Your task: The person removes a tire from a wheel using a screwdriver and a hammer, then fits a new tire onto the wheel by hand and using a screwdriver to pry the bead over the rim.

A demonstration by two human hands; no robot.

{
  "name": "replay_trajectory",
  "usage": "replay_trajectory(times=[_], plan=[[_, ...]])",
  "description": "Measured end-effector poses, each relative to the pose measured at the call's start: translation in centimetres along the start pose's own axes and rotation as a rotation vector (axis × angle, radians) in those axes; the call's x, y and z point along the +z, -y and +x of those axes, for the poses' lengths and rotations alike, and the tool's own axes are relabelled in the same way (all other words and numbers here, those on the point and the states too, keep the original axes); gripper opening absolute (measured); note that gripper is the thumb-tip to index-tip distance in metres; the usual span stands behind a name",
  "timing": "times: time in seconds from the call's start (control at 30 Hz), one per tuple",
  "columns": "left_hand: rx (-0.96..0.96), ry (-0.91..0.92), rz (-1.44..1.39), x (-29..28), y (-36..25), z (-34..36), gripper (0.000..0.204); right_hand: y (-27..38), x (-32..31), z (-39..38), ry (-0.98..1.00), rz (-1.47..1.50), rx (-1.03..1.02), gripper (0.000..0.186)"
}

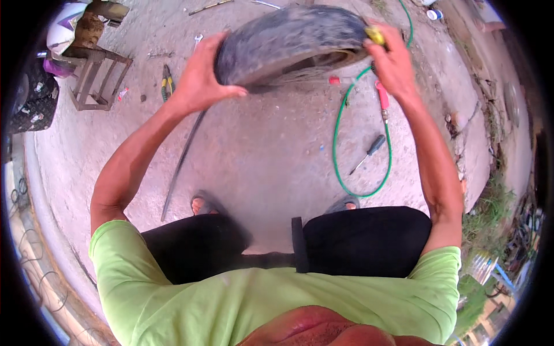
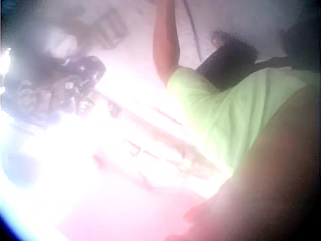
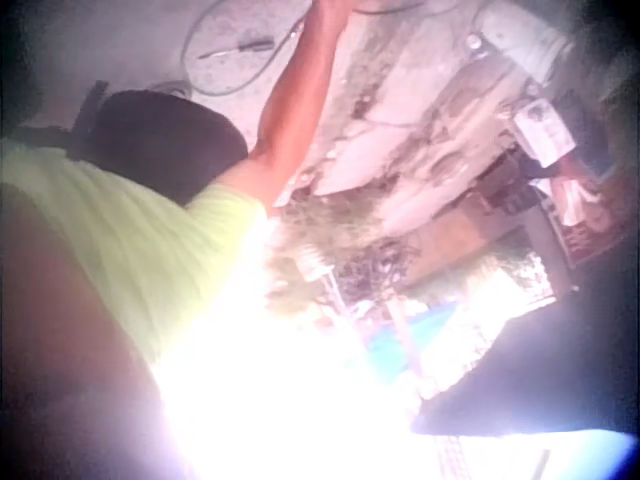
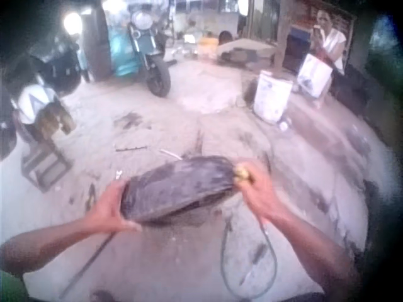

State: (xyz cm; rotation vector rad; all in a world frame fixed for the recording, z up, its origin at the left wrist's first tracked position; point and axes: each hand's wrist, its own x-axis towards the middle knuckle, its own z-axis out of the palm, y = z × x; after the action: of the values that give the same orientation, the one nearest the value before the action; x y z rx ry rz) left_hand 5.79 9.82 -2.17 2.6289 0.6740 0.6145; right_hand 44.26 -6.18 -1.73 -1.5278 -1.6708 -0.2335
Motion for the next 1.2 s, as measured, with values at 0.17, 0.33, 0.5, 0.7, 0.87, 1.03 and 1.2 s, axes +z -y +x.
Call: replay_trajectory(times=[0.17,0.33,0.5,0.7,0.87,1.03,1.2], plan=[[-0.180,-0.001,-0.147,-1.1,-3.4,1.8,0.128,3.2,0.7,4.0,0.146,0.079,0.254,0.036],[-0.052,-0.010,0.014,-5.1,-9.0,6.6,0.095,7.1,2.3,6.0,0.186,0.099,0.190,0.032],[-0.262,0.214,0.040,-6.2,-7.2,9.0,0.100,9.6,0.5,7.0,0.191,0.066,0.124,0.035],[-0.260,0.130,-0.156,-7.2,-2.3,8.1,0.101,11.8,-3.1,5.1,0.447,0.178,0.324,0.037],[-0.340,0.121,-0.199,-7.5,-2.1,8.4,0.096,12.3,-1.9,5.8,0.474,0.147,0.270,0.034],[-0.313,0.159,-0.082,-8.2,-3.5,8.9,0.089,12.6,-1.3,8.6,0.489,0.005,0.101,0.032],[-0.352,0.180,-0.033,-7.8,-5.5,9.6,0.083,12.8,-2.2,11.4,0.611,-0.143,0.086,0.031]])
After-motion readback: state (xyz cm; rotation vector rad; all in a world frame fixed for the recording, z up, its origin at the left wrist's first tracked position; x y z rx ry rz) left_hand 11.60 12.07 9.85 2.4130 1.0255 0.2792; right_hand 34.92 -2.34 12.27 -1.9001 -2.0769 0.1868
